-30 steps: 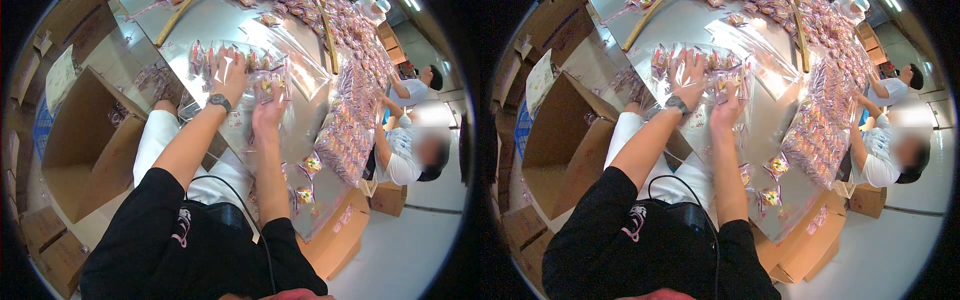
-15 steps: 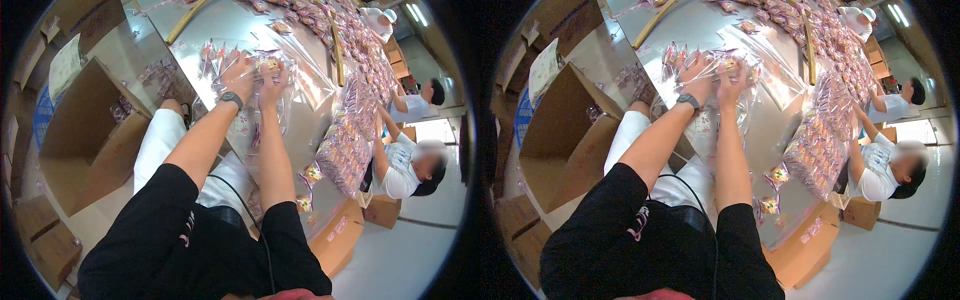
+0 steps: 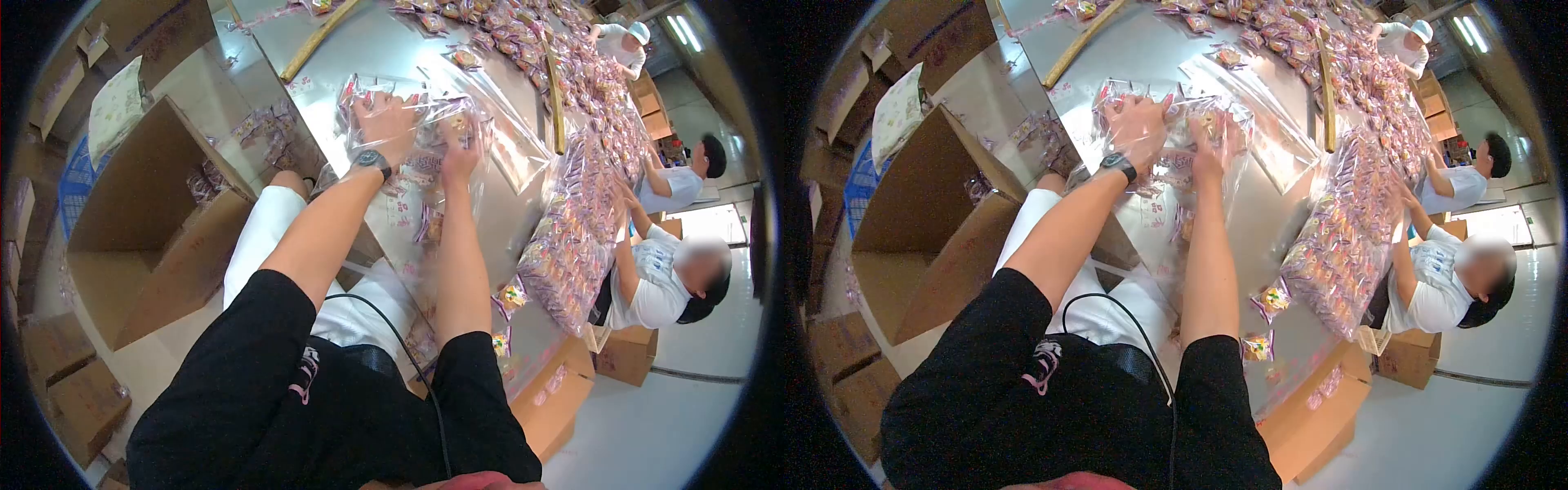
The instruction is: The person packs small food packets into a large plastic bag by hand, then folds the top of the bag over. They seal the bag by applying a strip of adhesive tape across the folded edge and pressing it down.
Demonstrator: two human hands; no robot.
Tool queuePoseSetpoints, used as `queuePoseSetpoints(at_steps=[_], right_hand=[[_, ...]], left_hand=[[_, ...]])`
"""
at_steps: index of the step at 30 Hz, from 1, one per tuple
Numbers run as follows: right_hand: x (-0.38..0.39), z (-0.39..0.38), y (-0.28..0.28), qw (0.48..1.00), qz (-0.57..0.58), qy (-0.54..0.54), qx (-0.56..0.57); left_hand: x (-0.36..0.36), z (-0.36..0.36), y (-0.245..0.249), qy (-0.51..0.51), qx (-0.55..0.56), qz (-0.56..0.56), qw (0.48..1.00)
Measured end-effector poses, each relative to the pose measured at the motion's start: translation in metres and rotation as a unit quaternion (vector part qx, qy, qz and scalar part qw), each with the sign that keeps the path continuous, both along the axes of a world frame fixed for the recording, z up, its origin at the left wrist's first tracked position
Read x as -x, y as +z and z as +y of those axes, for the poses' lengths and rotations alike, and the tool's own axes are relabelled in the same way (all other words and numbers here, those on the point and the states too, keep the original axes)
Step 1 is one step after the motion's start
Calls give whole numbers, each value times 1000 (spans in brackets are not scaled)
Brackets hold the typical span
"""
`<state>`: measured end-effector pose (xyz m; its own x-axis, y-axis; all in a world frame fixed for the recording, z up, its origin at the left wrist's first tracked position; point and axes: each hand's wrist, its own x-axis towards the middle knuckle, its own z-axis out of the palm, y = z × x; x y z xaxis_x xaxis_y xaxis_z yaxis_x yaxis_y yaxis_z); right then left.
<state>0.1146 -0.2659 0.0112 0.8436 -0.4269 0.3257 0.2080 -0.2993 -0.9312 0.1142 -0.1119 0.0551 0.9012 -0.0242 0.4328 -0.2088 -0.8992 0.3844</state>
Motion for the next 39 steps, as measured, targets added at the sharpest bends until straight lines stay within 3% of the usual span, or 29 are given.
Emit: queuePoseSetpoints(at_steps=[3, 5, 6, 8, 11, 14, 17, 22, 28, 31, 35, 36, 38, 39], right_hand=[[-1, 0, -3, 987, 21, 15, 156], [4, 8, 0, 983, -15, 6, 183], [4, 14, 2, 980, -34, 0, 196], [-6, 24, -9, 962, -99, -58, 249], [-21, 15, -41, 980, -51, 7, 191], [-1, 32, 1, 970, -68, -19, 234], [-9, 36, 0, 946, 3, -54, 321], [-18, 35, -11, 917, 11, -94, 387], [-8, 40, -13, 917, -2, -39, 396], [-4, 40, -18, 914, -3, -7, 405], [0, 27, -9, 895, 14, 7, 445], [0, 26, -10, 898, -6, 5, 439], [-2, 22, -11, 898, -16, 4, 439], [-4, 18, -8, 865, -11, -4, 502]], left_hand=[[-1, 3, -13, 0, -31, -57, 998], [-2, 3, -24, -6, -73, -82, 994], [2, 3, -15, 9, -107, -39, 993], [-6, 6, -23, -8, -36, -80, 996], [-9, 10, -29, -20, 0, -54, 998], [1, 12, -17, 2, -39, -66, 997], [-7, 13, -22, 11, -78, -75, 994], [-8, 16, -24, 8, -76, -103, 992], [-2, 17, -20, 3, 9, -77, 997], [1, 31, -17, -67, 34, -58, 995], [3, 32, -22, -102, 24, -98, 990], [3, 33, -19, -119, 2, -62, 991], [-7, 29, -34, -87, -61, -109, 988], [-11, 28, -41, -71, -91, -131, 985]])
